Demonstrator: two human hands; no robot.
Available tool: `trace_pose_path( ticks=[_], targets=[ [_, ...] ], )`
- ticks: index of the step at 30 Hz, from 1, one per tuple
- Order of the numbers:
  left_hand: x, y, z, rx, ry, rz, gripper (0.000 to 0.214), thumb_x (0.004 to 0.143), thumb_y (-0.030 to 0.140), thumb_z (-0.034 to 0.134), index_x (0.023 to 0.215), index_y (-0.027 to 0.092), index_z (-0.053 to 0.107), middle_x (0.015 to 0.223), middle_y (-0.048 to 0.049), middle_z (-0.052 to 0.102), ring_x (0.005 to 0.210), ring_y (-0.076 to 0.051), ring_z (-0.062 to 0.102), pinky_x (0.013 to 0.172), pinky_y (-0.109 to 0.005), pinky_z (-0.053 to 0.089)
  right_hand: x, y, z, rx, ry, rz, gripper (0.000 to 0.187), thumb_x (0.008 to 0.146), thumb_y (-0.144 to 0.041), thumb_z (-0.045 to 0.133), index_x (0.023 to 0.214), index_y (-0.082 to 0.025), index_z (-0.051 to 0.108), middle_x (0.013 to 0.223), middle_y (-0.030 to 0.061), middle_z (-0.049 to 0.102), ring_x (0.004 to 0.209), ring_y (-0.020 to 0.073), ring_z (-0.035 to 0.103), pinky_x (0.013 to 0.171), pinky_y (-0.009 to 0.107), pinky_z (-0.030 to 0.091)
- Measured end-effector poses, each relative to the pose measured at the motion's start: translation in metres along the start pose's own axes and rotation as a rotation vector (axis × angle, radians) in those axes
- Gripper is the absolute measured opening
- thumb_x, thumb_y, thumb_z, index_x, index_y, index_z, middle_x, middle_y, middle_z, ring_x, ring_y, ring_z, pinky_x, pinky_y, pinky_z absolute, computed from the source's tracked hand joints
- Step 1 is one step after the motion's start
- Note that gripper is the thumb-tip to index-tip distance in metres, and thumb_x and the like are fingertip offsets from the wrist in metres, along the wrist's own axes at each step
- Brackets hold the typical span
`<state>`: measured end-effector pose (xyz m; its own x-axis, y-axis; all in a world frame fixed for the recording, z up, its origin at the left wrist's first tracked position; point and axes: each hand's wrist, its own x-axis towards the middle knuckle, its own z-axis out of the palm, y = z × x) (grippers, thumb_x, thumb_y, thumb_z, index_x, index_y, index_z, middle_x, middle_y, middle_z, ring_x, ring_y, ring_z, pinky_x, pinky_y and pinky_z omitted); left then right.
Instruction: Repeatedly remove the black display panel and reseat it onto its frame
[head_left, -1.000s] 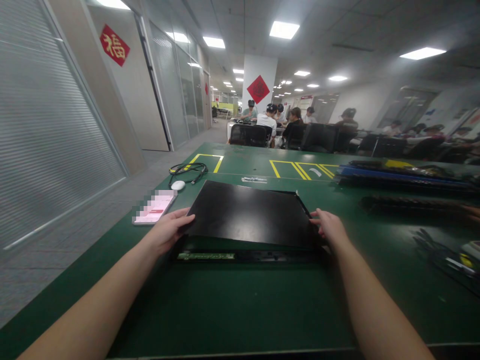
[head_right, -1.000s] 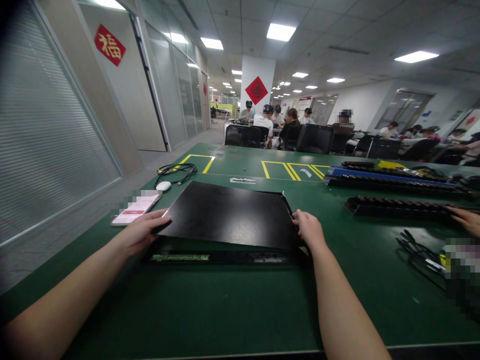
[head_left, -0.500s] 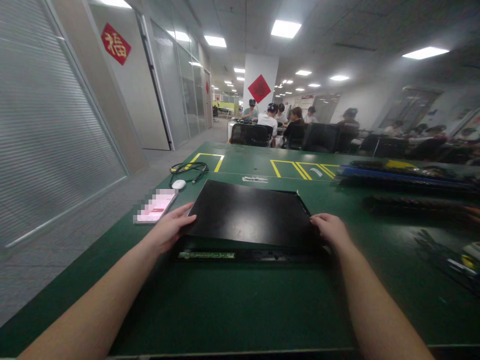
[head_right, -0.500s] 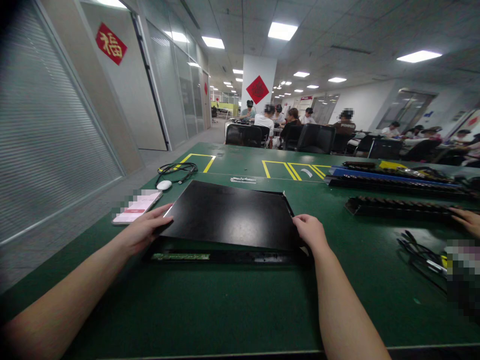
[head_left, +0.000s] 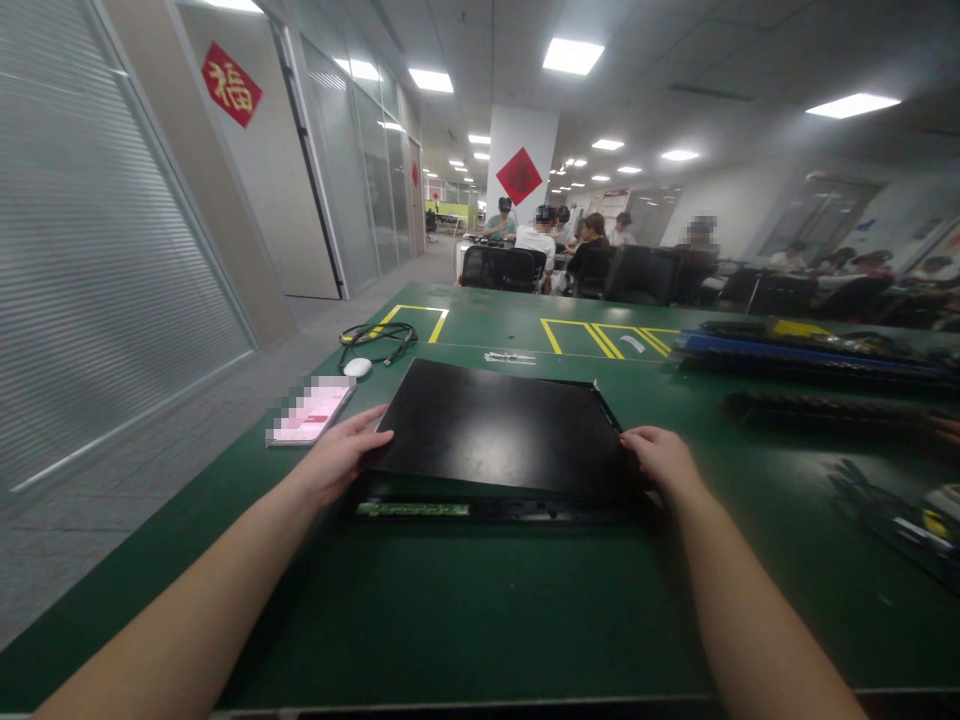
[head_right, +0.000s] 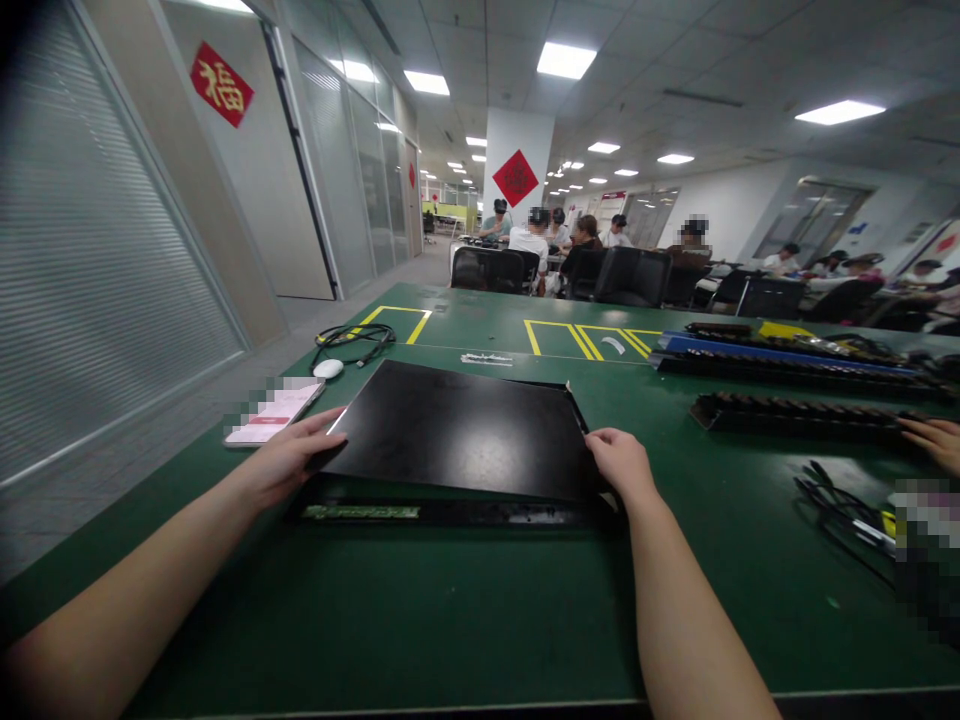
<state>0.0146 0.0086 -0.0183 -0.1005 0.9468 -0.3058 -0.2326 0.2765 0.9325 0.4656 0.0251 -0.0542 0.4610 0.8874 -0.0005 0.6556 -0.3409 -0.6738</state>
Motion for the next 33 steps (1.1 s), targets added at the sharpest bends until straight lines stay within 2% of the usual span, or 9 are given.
trace_pose_path(
  ticks=[8, 23, 33],
  targets=[
    [0.0004, -0.0004, -0.0001, 0.004, 0.021, -0.024, 0.067, 0.079, -0.002, 0.067, 0.143, 0.017, 0.055, 0.085, -0.0092, 0.081, 0.064, -0.02, 0.076, 0.052, -0.025, 0.061, 0.0019, 0.0024, 0.0008, -0.005, 0.006, 0.001, 0.03, 0.077, -0.038, 0.06, 0.091, -0.019, 0.079, 0.078, 0.0083, 0.073, 0.063, 0.0186, 0.063, 0.058, 0.028, 0.044],
    [-0.0047, 0.0021, 0.0056, -0.004, 0.05, -0.008, 0.059, 0.076, -0.006, 0.066, 0.131, 0.016, 0.063, 0.08, -0.007, 0.08, 0.059, -0.019, 0.075, 0.051, -0.024, 0.061, 0.0038, 0.0039, 0.0013, -0.021, 0.007, -0.029, 0.03, 0.077, -0.038, 0.06, 0.091, -0.018, 0.079, 0.074, 0.0088, 0.072, 0.066, 0.0207, 0.064, 0.061, 0.029, 0.046],
    [-0.0031, 0.0003, 0.0037, 0.008, 0.034, 0.044, 0.057, 0.077, 0.0, 0.068, 0.131, 0.017, 0.064, 0.089, -0.0085, 0.081, 0.062, -0.018, 0.075, 0.056, -0.024, 0.061, 0.0051, 0.0057, 0.0015, -0.024, 0.002, -0.011, 0.03, 0.077, -0.038, 0.061, 0.092, -0.019, 0.079, 0.077, 0.0082, 0.073, 0.064, 0.0201, 0.064, 0.06, 0.029, 0.046]
  ],
)
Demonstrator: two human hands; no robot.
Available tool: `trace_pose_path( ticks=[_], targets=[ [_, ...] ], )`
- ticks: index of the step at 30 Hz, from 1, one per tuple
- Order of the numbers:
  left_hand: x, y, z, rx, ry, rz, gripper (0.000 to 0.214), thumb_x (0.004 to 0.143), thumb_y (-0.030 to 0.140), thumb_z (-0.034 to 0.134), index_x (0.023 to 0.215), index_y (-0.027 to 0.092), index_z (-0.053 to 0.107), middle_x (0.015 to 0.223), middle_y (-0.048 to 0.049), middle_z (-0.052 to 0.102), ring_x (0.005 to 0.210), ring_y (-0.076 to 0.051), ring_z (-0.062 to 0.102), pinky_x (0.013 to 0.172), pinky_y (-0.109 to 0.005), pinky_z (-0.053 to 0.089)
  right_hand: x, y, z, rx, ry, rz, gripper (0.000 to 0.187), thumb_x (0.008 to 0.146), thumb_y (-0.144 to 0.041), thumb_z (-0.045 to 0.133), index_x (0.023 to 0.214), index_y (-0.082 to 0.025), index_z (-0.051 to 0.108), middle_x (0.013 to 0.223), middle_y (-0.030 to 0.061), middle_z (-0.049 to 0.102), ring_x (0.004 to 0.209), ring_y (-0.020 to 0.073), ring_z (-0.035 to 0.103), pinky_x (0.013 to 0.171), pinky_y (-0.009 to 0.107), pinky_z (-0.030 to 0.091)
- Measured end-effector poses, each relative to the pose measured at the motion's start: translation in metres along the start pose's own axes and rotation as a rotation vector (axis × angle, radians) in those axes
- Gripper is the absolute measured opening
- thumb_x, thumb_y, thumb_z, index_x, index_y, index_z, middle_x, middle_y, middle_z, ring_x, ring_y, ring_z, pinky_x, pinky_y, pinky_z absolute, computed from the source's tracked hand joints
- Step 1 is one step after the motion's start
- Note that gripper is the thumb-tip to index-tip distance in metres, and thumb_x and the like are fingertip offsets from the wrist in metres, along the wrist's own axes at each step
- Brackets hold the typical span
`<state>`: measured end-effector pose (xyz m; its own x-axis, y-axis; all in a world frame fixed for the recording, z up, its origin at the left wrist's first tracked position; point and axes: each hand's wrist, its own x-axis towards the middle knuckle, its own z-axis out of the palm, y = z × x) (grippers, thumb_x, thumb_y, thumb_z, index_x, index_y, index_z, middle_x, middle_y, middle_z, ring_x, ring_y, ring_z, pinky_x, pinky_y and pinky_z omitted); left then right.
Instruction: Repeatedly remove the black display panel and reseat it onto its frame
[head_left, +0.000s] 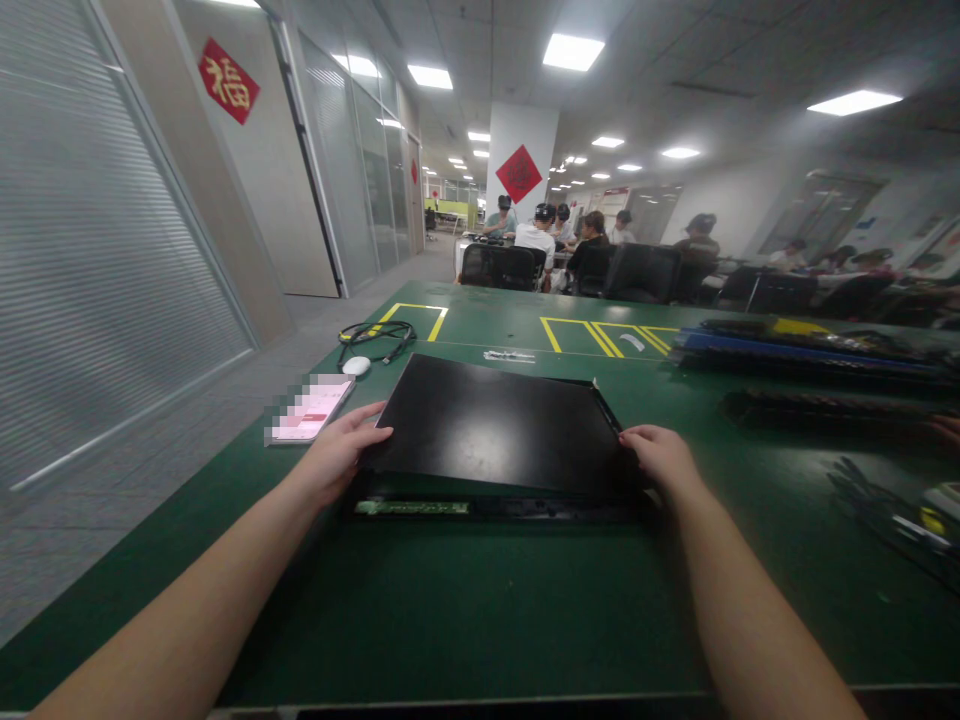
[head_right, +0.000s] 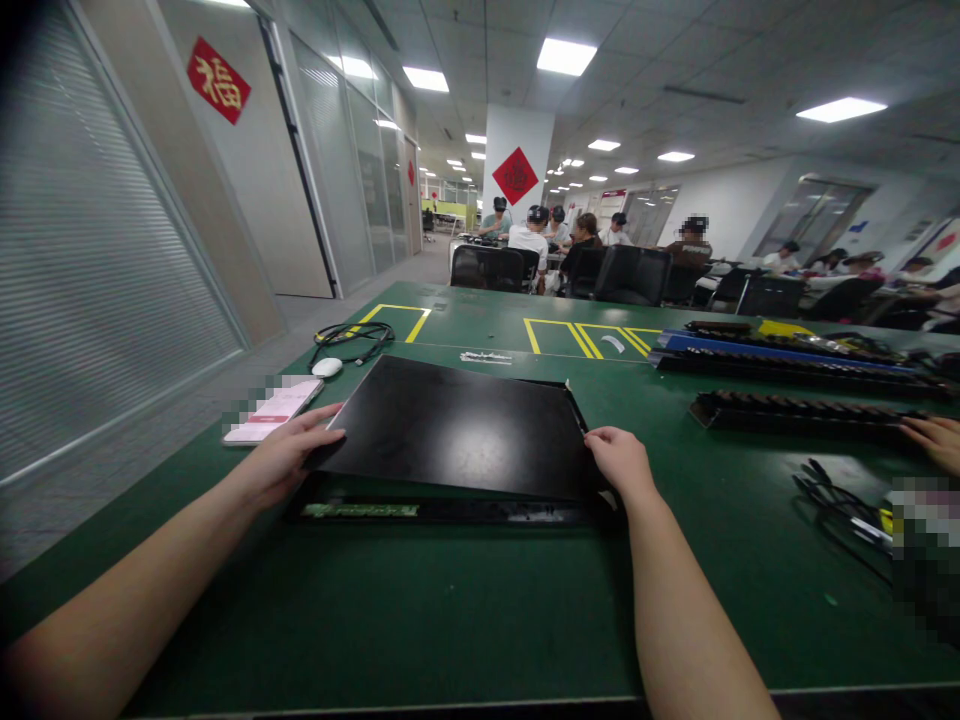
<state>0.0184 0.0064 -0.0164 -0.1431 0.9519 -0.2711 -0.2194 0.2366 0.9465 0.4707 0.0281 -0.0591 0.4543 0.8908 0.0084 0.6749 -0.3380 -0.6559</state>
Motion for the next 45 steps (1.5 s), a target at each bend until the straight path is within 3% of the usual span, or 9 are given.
trace_pose_path(
  ticks=[7, 13, 19, 23, 28, 33, 45],
  targets=[
    [0.0, 0.002, -0.002, 0.004, 0.001, 0.006, 0.059, 0.071, 0.004, 0.076, 0.128, 0.017, 0.068, 0.097, -0.0111, 0.081, 0.072, -0.022, 0.077, 0.061, -0.026, 0.061, 0.0, 0.001, 0.001, 0.021, 0.021, -0.018, 0.028, 0.075, -0.038, 0.063, 0.088, -0.019, 0.079, 0.075, 0.0079, 0.073, 0.066, 0.0202, 0.064, 0.059, 0.028, 0.045],
    [0.002, 0.001, -0.005, -0.009, -0.081, 0.056, 0.051, 0.073, 0.006, 0.074, 0.122, 0.02, 0.072, 0.104, -0.01, 0.081, 0.086, -0.024, 0.078, 0.066, -0.026, 0.063, 0.0, 0.001, 0.001, 0.016, 0.024, -0.015, 0.029, 0.074, -0.038, 0.062, 0.088, -0.019, 0.08, 0.072, 0.0072, 0.072, 0.066, 0.0202, 0.064, 0.06, 0.028, 0.046],
    [0.001, 0.001, -0.005, 0.027, -0.074, 0.133, 0.042, 0.068, 0.008, 0.079, 0.108, 0.02, 0.078, 0.107, -0.0083, 0.08, 0.099, -0.025, 0.075, 0.082, -0.03, 0.062, -0.001, 0.0, 0.0, 0.008, 0.021, -0.023, 0.029, 0.075, -0.037, 0.061, 0.089, -0.02, 0.08, 0.073, 0.007, 0.072, 0.067, 0.02, 0.064, 0.061, 0.028, 0.046],
    [0.007, -0.003, -0.008, 0.146, -0.008, 0.161, 0.044, 0.06, 0.012, 0.083, 0.102, 0.02, 0.078, 0.112, -0.0101, 0.079, 0.108, -0.031, 0.072, 0.093, -0.04, 0.058, -0.002, -0.001, -0.001, 0.032, 0.025, -0.011, 0.028, 0.075, -0.036, 0.062, 0.089, -0.019, 0.079, 0.071, 0.0072, 0.071, 0.067, 0.0204, 0.064, 0.06, 0.028, 0.046],
    [0.014, -0.007, -0.013, 0.382, 0.109, 0.253, 0.036, 0.058, 0.018, 0.083, 0.094, 0.02, 0.08, 0.132, -0.0126, 0.07, 0.13, -0.036, 0.058, 0.111, -0.045, 0.041, -0.002, 0.0, 0.0, 0.06, 0.036, 0.011, 0.026, 0.073, -0.035, 0.063, 0.087, -0.02, 0.079, 0.076, 0.0075, 0.073, 0.066, 0.0204, 0.064, 0.059, 0.029, 0.046],
    [0.016, -0.008, -0.016, 0.501, 0.108, 0.26, 0.037, 0.056, 0.025, 0.082, 0.093, 0.021, 0.08, 0.145, -0.0124, 0.061, 0.126, -0.039, 0.059, 0.105, -0.045, 0.047, 0.0, 0.002, 0.001, 0.081, 0.04, -0.005, 0.025, 0.072, -0.034, 0.063, 0.086, -0.02, 0.079, 0.082, 0.0073, 0.075, 0.068, 0.0196, 0.064, 0.059, 0.028, 0.046],
    [0.019, -0.011, -0.015, 0.592, 0.119, 0.287, 0.024, 0.055, 0.022, 0.078, 0.079, 0.023, 0.079, 0.135, -0.0096, 0.068, 0.129, -0.037, 0.057, 0.11, -0.04, 0.04, -0.001, 0.001, 0.001, 0.081, 0.029, 0.037, 0.028, 0.073, -0.036, 0.062, 0.088, -0.019, 0.079, 0.078, 0.0073, 0.074, 0.061, 0.0178, 0.061, 0.054, 0.028, 0.044]
  ],
)
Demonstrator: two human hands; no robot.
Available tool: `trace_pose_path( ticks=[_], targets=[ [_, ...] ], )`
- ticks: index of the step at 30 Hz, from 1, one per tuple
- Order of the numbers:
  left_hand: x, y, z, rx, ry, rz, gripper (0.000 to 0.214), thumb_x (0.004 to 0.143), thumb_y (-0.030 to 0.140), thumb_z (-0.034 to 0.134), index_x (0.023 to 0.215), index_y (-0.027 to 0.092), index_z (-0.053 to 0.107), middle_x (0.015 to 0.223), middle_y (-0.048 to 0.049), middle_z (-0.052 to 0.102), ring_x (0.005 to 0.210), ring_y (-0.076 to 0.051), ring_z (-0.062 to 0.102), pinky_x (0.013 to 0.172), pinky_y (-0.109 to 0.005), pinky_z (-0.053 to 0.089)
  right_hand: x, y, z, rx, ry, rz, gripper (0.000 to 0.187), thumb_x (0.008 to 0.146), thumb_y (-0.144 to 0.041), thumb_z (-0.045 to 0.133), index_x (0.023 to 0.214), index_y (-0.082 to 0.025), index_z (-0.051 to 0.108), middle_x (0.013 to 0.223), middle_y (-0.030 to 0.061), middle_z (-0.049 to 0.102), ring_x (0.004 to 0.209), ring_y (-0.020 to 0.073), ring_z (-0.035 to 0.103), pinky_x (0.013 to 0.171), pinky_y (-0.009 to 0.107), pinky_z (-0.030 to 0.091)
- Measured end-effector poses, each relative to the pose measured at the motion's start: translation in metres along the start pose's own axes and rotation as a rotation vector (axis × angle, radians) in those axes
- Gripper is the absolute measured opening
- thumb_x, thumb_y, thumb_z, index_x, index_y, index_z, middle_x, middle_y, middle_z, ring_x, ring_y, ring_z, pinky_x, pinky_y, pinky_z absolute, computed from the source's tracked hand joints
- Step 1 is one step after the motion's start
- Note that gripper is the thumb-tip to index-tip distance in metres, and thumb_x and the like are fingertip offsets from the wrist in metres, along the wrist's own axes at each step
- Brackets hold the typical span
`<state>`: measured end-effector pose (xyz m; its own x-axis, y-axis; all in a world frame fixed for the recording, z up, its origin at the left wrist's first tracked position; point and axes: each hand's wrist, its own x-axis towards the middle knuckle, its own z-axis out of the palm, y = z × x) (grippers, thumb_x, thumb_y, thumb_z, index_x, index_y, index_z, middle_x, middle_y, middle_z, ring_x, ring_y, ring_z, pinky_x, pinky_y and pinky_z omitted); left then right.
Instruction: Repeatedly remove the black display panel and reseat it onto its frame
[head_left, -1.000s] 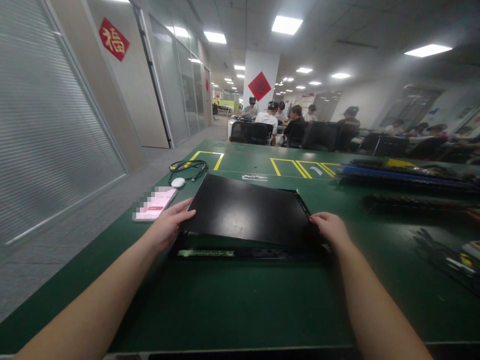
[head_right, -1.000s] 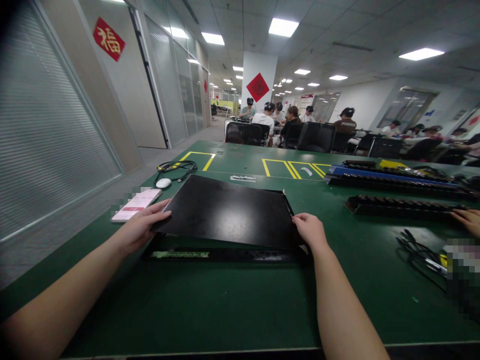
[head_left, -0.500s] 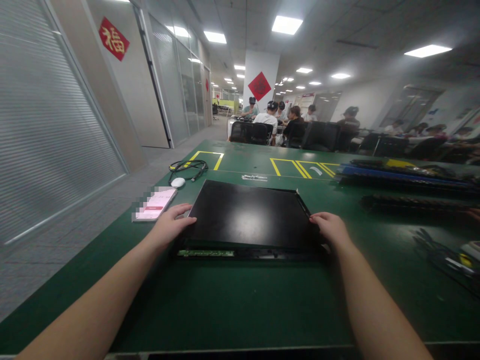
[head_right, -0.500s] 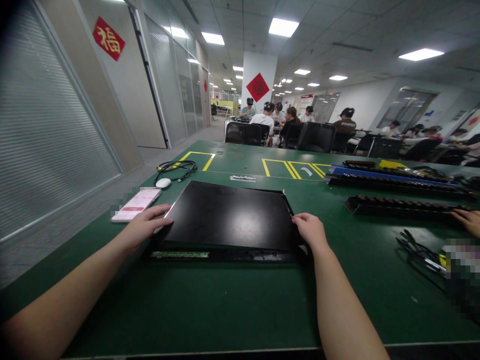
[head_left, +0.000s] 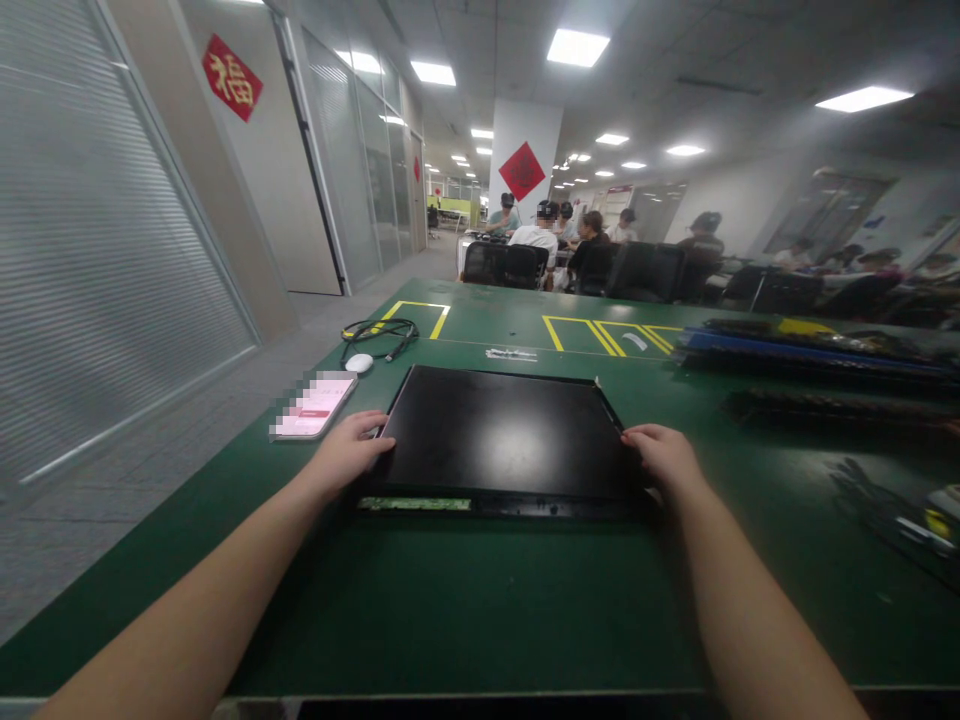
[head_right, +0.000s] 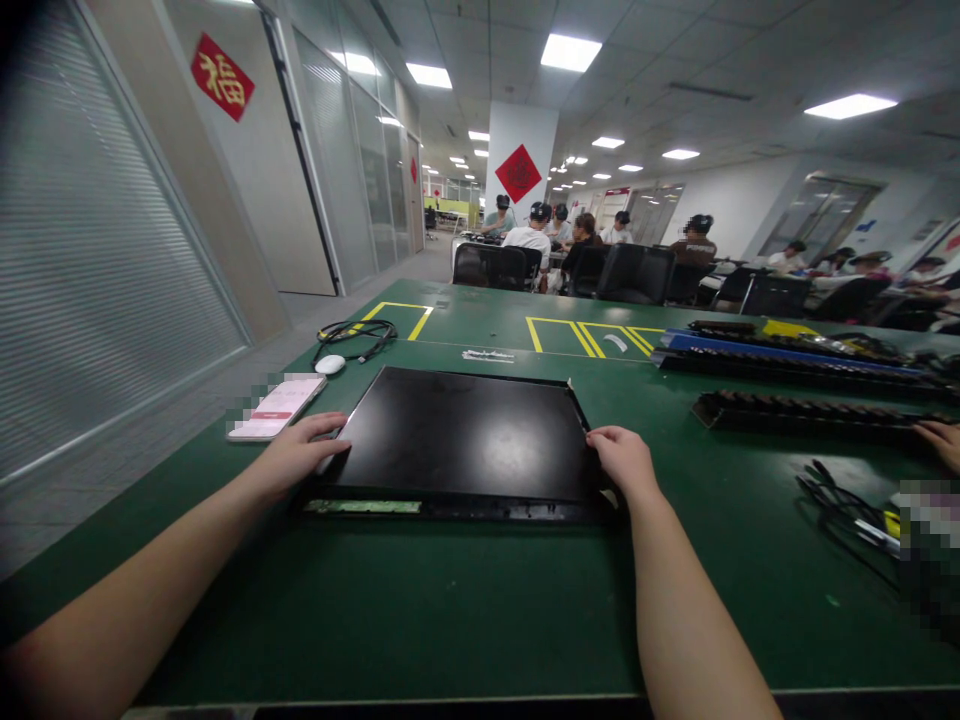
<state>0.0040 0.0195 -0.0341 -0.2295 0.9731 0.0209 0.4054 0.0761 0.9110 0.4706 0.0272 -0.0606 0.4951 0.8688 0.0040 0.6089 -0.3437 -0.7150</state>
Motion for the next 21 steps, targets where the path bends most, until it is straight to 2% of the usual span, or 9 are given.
trace_pose_path(
  ticks=[7, 17, 21],
  targets=[
    [0.004, -0.008, 0.001, 0.031, -0.007, 0.019, 0.022, 0.054, 0.022, 0.078, 0.076, 0.024, 0.077, 0.132, -0.0097, 0.07, 0.129, -0.037, 0.056, 0.112, -0.041, 0.039, 0.001, 0.003, 0.0, 0.145, -0.045, 0.036, 0.032, 0.071, -0.034, 0.061, 0.093, -0.018, 0.077, 0.089, 0.0078, 0.076, 0.048, 0.0112, 0.049, 0.043, 0.025, 0.038],
    [0.012, -0.018, 0.002, 0.159, -0.056, 0.05, 0.026, 0.057, 0.024, 0.073, 0.083, 0.019, 0.076, 0.139, -0.0171, 0.063, 0.129, -0.039, 0.057, 0.11, -0.043, 0.04, -0.001, 0.0, -0.003, 0.264, -0.07, 0.05, 0.03, 0.069, -0.031, 0.059, 0.089, -0.016, 0.075, 0.099, 0.0108, 0.077, 0.045, 0.0087, 0.045, 0.042, 0.025, 0.037],
    [0.012, -0.019, 0.001, 0.197, -0.062, 0.068, 0.027, 0.058, 0.026, 0.074, 0.084, 0.02, 0.076, 0.138, -0.0159, 0.063, 0.131, -0.038, 0.055, 0.111, -0.041, 0.04, -0.002, -0.001, -0.003, 0.296, -0.077, 0.065, 0.03, 0.069, -0.032, 0.06, 0.088, -0.015, 0.075, 0.101, 0.0119, 0.077, 0.044, 0.008, 0.043, 0.041, 0.025, 0.036]
  ],
)
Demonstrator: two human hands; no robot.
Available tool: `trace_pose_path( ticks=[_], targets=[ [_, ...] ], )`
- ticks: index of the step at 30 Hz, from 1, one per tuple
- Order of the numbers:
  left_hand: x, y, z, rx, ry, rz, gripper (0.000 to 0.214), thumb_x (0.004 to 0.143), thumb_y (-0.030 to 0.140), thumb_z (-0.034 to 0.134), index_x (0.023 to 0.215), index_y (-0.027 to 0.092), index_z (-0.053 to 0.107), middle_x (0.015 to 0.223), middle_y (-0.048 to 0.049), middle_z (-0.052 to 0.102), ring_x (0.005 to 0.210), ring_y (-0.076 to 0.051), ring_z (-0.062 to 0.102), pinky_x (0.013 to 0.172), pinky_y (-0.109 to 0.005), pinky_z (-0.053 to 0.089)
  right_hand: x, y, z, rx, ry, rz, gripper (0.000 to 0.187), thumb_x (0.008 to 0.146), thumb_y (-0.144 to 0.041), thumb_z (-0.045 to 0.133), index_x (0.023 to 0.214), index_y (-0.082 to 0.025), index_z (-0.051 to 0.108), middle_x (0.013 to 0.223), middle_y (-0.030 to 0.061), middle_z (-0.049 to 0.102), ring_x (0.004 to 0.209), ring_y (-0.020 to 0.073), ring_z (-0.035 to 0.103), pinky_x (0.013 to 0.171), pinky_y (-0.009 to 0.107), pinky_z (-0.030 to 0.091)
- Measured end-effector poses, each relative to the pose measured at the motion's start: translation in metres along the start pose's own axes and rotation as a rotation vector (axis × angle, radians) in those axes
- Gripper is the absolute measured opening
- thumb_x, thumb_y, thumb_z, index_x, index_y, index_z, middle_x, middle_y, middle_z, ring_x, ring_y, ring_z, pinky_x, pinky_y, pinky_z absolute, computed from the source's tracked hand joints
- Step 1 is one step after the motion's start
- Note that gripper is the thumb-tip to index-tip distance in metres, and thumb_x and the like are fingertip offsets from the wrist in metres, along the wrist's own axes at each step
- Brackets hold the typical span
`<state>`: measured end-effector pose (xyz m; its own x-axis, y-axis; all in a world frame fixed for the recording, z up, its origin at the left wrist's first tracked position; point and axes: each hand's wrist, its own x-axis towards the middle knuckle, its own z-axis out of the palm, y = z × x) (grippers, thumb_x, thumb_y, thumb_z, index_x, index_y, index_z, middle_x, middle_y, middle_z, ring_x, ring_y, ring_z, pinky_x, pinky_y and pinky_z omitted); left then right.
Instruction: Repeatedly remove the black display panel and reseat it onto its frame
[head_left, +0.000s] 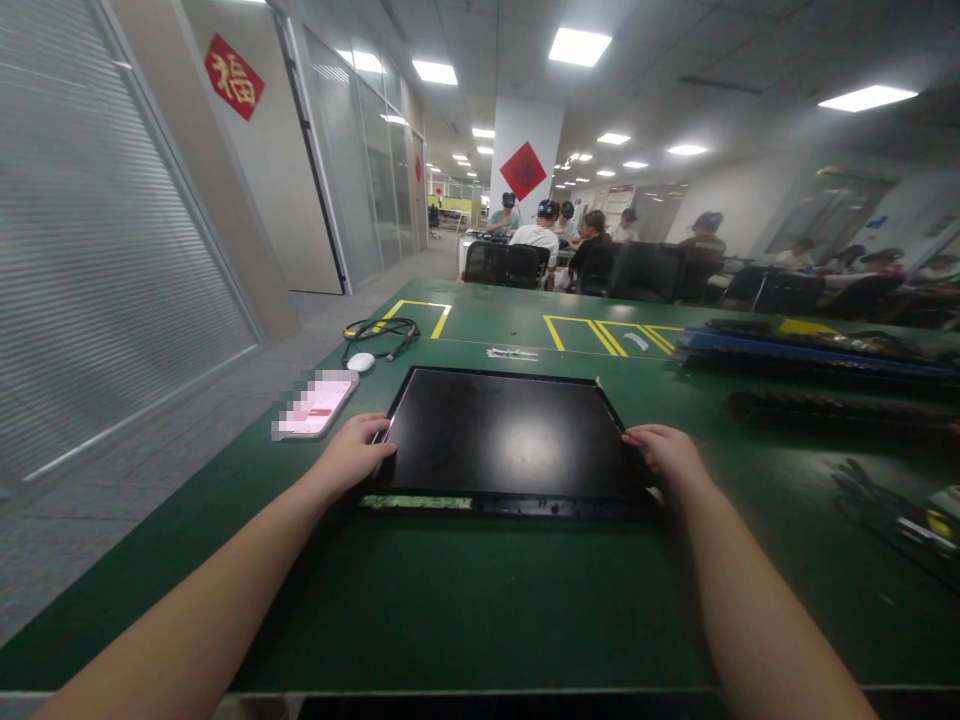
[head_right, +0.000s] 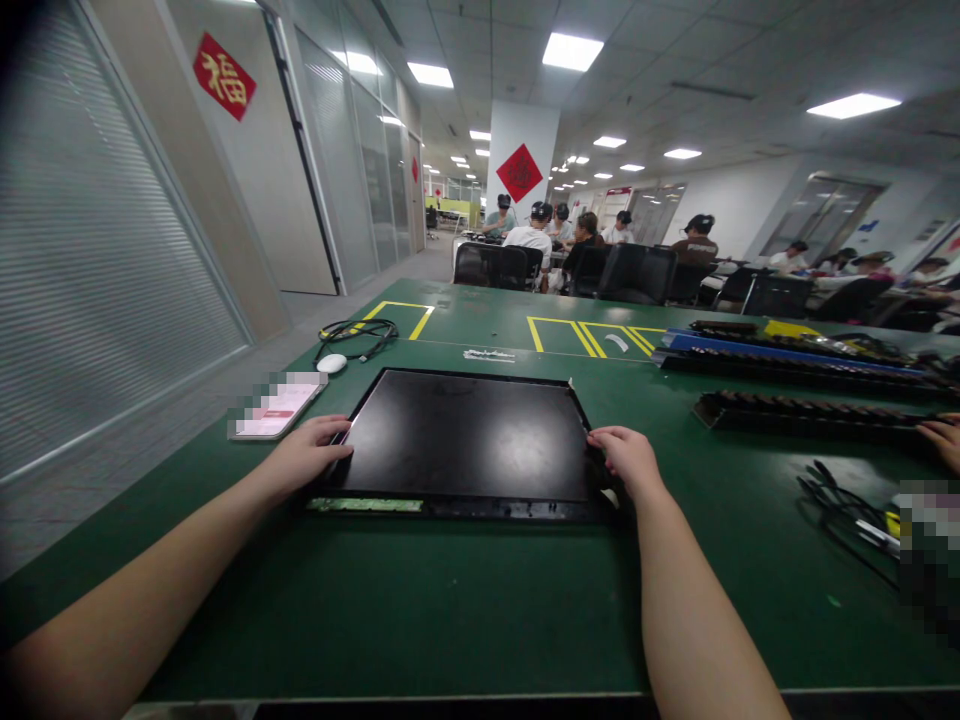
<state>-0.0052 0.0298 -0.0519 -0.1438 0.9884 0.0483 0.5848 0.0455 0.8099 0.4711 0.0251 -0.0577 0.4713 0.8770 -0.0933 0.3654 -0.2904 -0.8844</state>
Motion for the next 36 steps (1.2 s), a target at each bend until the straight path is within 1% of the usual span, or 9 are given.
trace_pose_path(
  ticks=[3, 6, 11, 15, 18, 21, 25, 32, 36],
  targets=[
    [0.0, 0.0, 0.0, 0.043, -0.007, 0.018, 0.028, 0.058, 0.028, 0.074, 0.085, 0.022, 0.076, 0.135, -0.0135, 0.065, 0.131, -0.037, 0.054, 0.113, -0.04, 0.039, 0.0, 0.001, 0.001, -0.011, 0.005, -0.017, 0.03, 0.068, -0.032, 0.06, 0.087, -0.015, 0.075, 0.098, 0.0124, 0.077, 0.044, 0.0084, 0.043, 0.04, 0.024, 0.035],
    [0.0, 0.001, 0.0, 0.101, -0.017, 0.041, 0.032, 0.058, 0.032, 0.072, 0.088, 0.02, 0.075, 0.133, -0.0129, 0.065, 0.131, -0.037, 0.054, 0.114, -0.043, 0.037, 0.002, 0.002, 0.002, -0.034, 0.032, -0.018, 0.03, 0.066, -0.032, 0.062, 0.086, -0.015, 0.075, 0.092, 0.0113, 0.077, 0.042, 0.0087, 0.042, 0.038, 0.023, 0.033],
    [-0.001, -0.001, -0.001, 0.231, -0.046, 0.106, 0.049, 0.064, 0.044, 0.069, 0.103, 0.015, 0.074, 0.136, -0.0169, 0.058, 0.131, -0.04, 0.053, 0.114, -0.047, 0.039, 0.004, 0.006, 0.003, -0.004, 0.057, -0.007, 0.029, 0.066, -0.032, 0.063, 0.086, -0.016, 0.076, 0.092, 0.009, 0.078, 0.042, 0.0086, 0.041, 0.038, 0.024, 0.033],
    [-0.003, -0.001, -0.009, 0.324, -0.051, 0.224, 0.068, 0.075, 0.051, 0.061, 0.133, 0.015, 0.062, 0.145, -0.0184, 0.049, 0.126, -0.036, 0.057, 0.105, -0.048, 0.049, 0.003, 0.005, 0.003, -0.07, 0.07, -0.03, 0.028, 0.067, -0.033, 0.063, 0.086, -0.017, 0.077, 0.088, 0.008, 0.077, 0.045, 0.0108, 0.046, 0.043, 0.026, 0.036],
    [-0.005, 0.002, -0.016, 0.397, -0.044, 0.367, 0.066, 0.079, 0.053, 0.06, 0.133, 0.015, 0.062, 0.143, -0.0183, 0.053, 0.127, -0.037, 0.055, 0.108, -0.051, 0.045, 0.003, 0.005, 0.003, -0.15, 0.089, -0.051, 0.027, 0.067, -0.034, 0.064, 0.084, -0.018, 0.078, 0.08, 0.0079, 0.076, 0.051, 0.0138, 0.052, 0.048, 0.027, 0.039],
    [-0.008, 0.007, -0.022, 0.494, -0.179, 0.505, 0.061, 0.08, 0.054, 0.063, 0.128, 0.017, 0.067, 0.138, -0.0164, 0.059, 0.128, -0.036, 0.054, 0.111, -0.05, 0.041, 0.004, 0.006, 0.003, -0.202, 0.105, -0.059, 0.026, 0.067, -0.035, 0.065, 0.082, -0.019, 0.079, 0.071, 0.0072, 0.073, 0.057, 0.017, 0.057, 0.053, 0.029, 0.042],
    [-0.012, 0.012, -0.028, 0.597, -0.33, 0.468, 0.063, 0.077, 0.054, 0.067, 0.131, 0.022, 0.068, 0.144, -0.014, 0.058, 0.128, -0.036, 0.056, 0.109, -0.047, 0.043, 0.006, 0.009, 0.003, -0.192, 0.109, -0.083, 0.026, 0.068, -0.036, 0.065, 0.082, -0.019, 0.079, 0.067, 0.0067, 0.071, 0.061, 0.0189, 0.059, 0.057, 0.03, 0.043],
    [-0.013, 0.012, -0.039, 0.604, -0.392, 0.425, 0.071, 0.07, 0.05, 0.074, 0.136, 0.026, 0.065, 0.151, -0.0115, 0.054, 0.134, -0.036, 0.052, 0.11, -0.046, 0.042, 0.002, 0.005, 0.002, -0.212, 0.103, -0.079, 0.026, 0.068, -0.036, 0.064, 0.082, -0.02, 0.079, 0.074, 0.0057, 0.074, 0.06, 0.0181, 0.058, 0.057, 0.03, 0.043],
    [-0.013, 0.012, -0.042, 0.623, -0.42, 0.414, 0.074, 0.068, 0.045, 0.077, 0.139, 0.026, 0.063, 0.154, -0.0114, 0.051, 0.136, -0.036, 0.052, 0.111, -0.046, 0.042, 0.003, 0.005, 0.003, -0.212, 0.118, -0.093, 0.025, 0.065, -0.038, 0.065, 0.078, -0.02, 0.078, 0.069, 0.0049, 0.072, 0.06, 0.0186, 0.059, 0.056, 0.029, 0.043]
  ],
)
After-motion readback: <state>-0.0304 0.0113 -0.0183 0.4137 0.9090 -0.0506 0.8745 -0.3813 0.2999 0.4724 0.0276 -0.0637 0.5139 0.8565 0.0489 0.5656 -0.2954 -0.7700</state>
